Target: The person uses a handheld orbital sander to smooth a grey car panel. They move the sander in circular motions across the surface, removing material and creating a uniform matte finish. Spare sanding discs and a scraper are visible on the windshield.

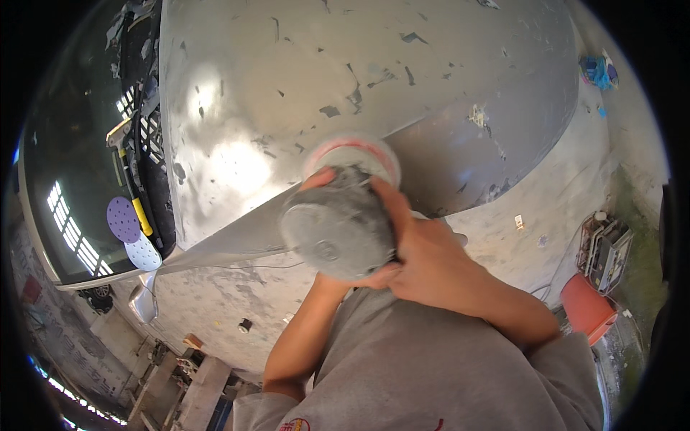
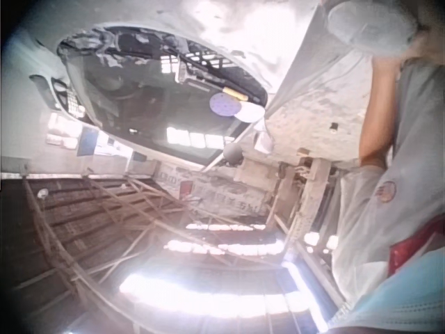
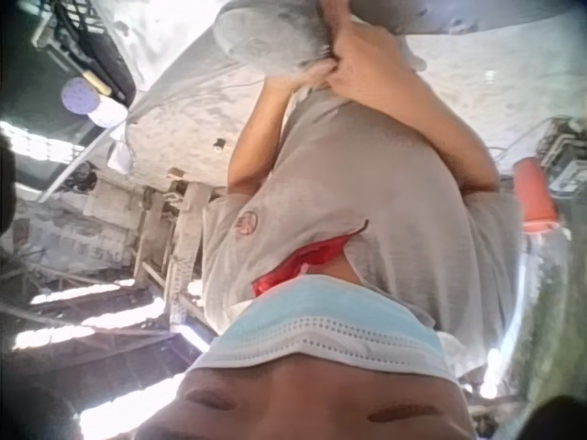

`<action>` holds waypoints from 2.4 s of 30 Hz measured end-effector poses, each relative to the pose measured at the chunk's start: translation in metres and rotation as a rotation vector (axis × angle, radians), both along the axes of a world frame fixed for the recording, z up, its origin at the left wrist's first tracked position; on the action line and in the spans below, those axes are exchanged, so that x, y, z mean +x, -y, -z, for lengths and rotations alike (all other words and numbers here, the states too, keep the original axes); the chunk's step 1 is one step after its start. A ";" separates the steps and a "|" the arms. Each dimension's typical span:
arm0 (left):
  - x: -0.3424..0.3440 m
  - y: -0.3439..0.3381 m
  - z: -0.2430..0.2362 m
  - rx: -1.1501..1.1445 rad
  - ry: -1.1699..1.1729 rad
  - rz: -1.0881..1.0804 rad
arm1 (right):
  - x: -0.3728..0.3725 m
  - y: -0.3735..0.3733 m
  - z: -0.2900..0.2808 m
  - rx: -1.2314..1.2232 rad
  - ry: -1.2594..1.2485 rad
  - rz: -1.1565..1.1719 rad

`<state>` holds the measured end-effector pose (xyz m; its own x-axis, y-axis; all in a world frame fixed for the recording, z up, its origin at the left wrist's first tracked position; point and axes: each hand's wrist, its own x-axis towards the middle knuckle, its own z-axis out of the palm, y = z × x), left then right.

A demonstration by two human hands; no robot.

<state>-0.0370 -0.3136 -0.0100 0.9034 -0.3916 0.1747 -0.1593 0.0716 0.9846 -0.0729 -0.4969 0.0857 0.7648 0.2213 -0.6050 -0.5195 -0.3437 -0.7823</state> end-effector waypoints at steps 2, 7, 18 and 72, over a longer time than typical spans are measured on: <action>0.006 0.032 -0.001 -0.001 -0.022 -0.062 | -0.002 0.014 -0.003 -0.062 0.004 0.135; 0.005 0.065 0.002 0.096 0.097 -0.115 | -0.013 0.034 0.000 -0.016 0.173 0.314; 0.006 0.058 -0.015 0.011 0.043 -0.174 | -0.010 0.020 -0.008 -0.201 0.092 0.222; 0.022 0.031 0.018 0.012 -0.016 -0.060 | -0.010 0.002 0.011 -0.221 0.187 0.239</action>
